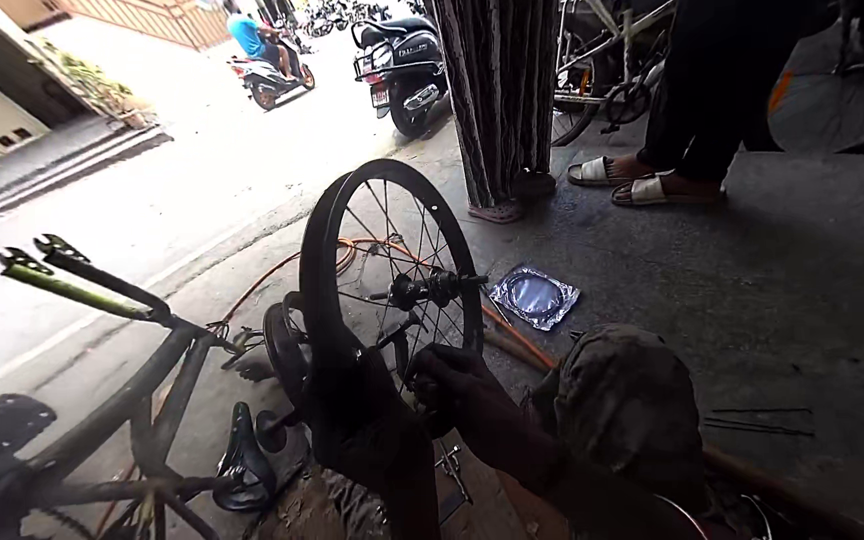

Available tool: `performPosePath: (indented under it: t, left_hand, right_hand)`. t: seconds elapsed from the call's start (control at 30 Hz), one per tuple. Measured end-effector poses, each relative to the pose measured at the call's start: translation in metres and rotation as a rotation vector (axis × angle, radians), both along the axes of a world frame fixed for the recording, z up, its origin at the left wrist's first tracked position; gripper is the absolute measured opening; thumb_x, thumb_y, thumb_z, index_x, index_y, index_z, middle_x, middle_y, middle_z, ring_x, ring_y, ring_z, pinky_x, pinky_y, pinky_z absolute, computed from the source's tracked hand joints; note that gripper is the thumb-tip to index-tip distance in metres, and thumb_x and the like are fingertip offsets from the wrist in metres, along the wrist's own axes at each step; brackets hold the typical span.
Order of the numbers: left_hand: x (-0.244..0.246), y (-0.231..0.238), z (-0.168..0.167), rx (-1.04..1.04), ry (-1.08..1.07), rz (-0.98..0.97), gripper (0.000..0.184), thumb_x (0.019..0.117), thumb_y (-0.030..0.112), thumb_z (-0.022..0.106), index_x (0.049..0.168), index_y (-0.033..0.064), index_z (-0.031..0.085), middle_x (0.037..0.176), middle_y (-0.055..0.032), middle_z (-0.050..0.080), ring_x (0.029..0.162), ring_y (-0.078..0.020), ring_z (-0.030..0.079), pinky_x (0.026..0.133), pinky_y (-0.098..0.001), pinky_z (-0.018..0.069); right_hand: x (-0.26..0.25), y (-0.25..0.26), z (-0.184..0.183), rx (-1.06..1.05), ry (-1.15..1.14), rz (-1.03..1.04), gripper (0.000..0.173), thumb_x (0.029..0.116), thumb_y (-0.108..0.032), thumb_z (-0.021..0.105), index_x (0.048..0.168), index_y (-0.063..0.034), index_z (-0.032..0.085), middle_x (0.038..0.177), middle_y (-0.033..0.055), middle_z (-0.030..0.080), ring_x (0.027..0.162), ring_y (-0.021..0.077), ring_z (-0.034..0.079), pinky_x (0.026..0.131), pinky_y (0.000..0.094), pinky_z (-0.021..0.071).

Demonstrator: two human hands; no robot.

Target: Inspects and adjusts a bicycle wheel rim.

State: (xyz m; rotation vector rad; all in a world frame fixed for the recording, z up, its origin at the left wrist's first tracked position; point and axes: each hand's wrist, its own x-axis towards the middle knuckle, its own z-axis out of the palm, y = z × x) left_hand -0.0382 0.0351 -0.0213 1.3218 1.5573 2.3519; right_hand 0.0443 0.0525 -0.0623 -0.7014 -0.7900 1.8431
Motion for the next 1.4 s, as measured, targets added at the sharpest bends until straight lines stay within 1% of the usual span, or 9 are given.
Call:
performPosePath:
  t: [0.33,0.43,0.57,0.77,0.9,1.03,1.13,1.23,1.4]
  left_hand:
    - [-0.006,0.004,-0.016,-0.050,-0.001,-0.125,0.025,0.0963,0.019,0.069,0.117,0.0068,0.065,0.079,0.0071,0.063,0.056,-0.0013,0.056,0.049,-0.0174,0.0503]
    - [-0.005,0.001,-0.011,-0.042,0.004,-0.155,0.022,0.0953,0.016,0.070,0.116,0.0090,0.065,0.077,0.0071,0.062,0.053,-0.0016,0.054,0.046,-0.0174,0.0489]
    - [-0.017,-0.006,0.000,-0.084,-0.045,-0.182,0.022,0.0988,0.017,0.067,0.118,0.0077,0.064,0.073,0.0032,0.061,0.046,-0.0065,0.051,0.038,-0.0211,0.0446]
    - [-0.017,-0.025,0.029,-0.177,-0.019,-0.084,0.020,0.1008,0.011,0.056,0.120,0.0041,0.055,0.072,0.0050,0.056,0.048,-0.0028,0.053,0.044,-0.0181,0.0475]
    - [-0.041,-0.011,0.004,-0.100,-0.008,-0.126,0.022,0.1005,0.019,0.063,0.119,0.0067,0.061,0.074,0.0048,0.059,0.049,-0.0055,0.052,0.041,-0.0207,0.0456]
    - [-0.075,-0.019,0.017,-0.104,0.036,-0.162,0.028,0.0984,0.027,0.066,0.122,0.0124,0.059,0.079,0.0103,0.064,0.052,-0.0016,0.055,0.042,-0.0177,0.0472]
    - [-0.077,-0.019,0.034,-0.027,0.182,-0.092,0.034,0.0963,0.031,0.070,0.121,0.0105,0.058,0.084,0.0106,0.062,0.059,-0.0018,0.057,0.049,-0.0203,0.0507]
    - [-0.061,-0.017,0.044,-0.042,0.286,-0.071,0.037,0.0955,0.029,0.072,0.124,0.0076,0.061,0.094,0.0091,0.066,0.070,0.0003,0.062,0.059,-0.0192,0.0557]
    - [-0.054,-0.015,0.029,-0.029,0.160,-0.174,0.040,0.0934,0.028,0.073,0.127,0.0077,0.065,0.082,0.0075,0.068,0.053,-0.0028,0.057,0.041,-0.0193,0.0495]
  right_hand:
    - [0.010,-0.007,-0.010,0.013,0.288,0.016,0.037,0.1095,-0.034,0.040,0.097,-0.0109,0.066,0.069,-0.0024,0.052,0.062,0.0071,0.055,0.066,0.0262,0.0561]
    - [0.006,-0.006,-0.005,0.006,0.303,-0.053,0.042,0.1105,-0.035,0.037,0.091,-0.0103,0.064,0.061,-0.0045,0.046,0.053,0.0047,0.047,0.056,0.0212,0.0475]
    - [0.002,0.000,-0.014,0.182,0.024,-0.197,0.042,0.1109,-0.029,0.038,0.100,-0.0049,0.070,0.056,-0.0040,0.041,0.045,0.0031,0.039,0.044,0.0184,0.0391]
    - [0.002,0.005,-0.006,0.373,-0.160,-0.118,0.036,0.1105,-0.026,0.039,0.102,-0.0081,0.070,0.058,-0.0045,0.040,0.045,0.0035,0.036,0.042,0.0191,0.0354]
    - [0.011,0.007,-0.003,0.332,-0.237,-0.004,0.038,0.1106,-0.030,0.040,0.102,-0.0073,0.069,0.058,-0.0037,0.039,0.045,0.0046,0.036,0.042,0.0195,0.0352]
    - [0.044,0.012,-0.002,0.491,-0.161,0.110,0.036,0.1090,-0.026,0.045,0.105,-0.0029,0.072,0.059,-0.0033,0.044,0.045,0.0015,0.037,0.041,0.0166,0.0343]
    - [0.050,0.004,0.016,0.379,0.009,0.214,0.039,0.1097,-0.034,0.042,0.106,-0.0064,0.069,0.063,-0.0039,0.046,0.049,0.0010,0.041,0.045,0.0154,0.0386]
    - [0.044,0.003,0.018,0.304,-0.112,0.113,0.036,0.1092,-0.033,0.044,0.101,-0.0071,0.068,0.059,-0.0036,0.041,0.045,0.0024,0.037,0.042,0.0165,0.0360]
    - [0.059,-0.001,-0.004,0.692,-0.685,-0.136,0.027,0.1058,-0.021,0.050,0.123,-0.0155,0.070,0.072,-0.0026,0.060,0.055,0.0055,0.051,0.050,0.0209,0.0455]
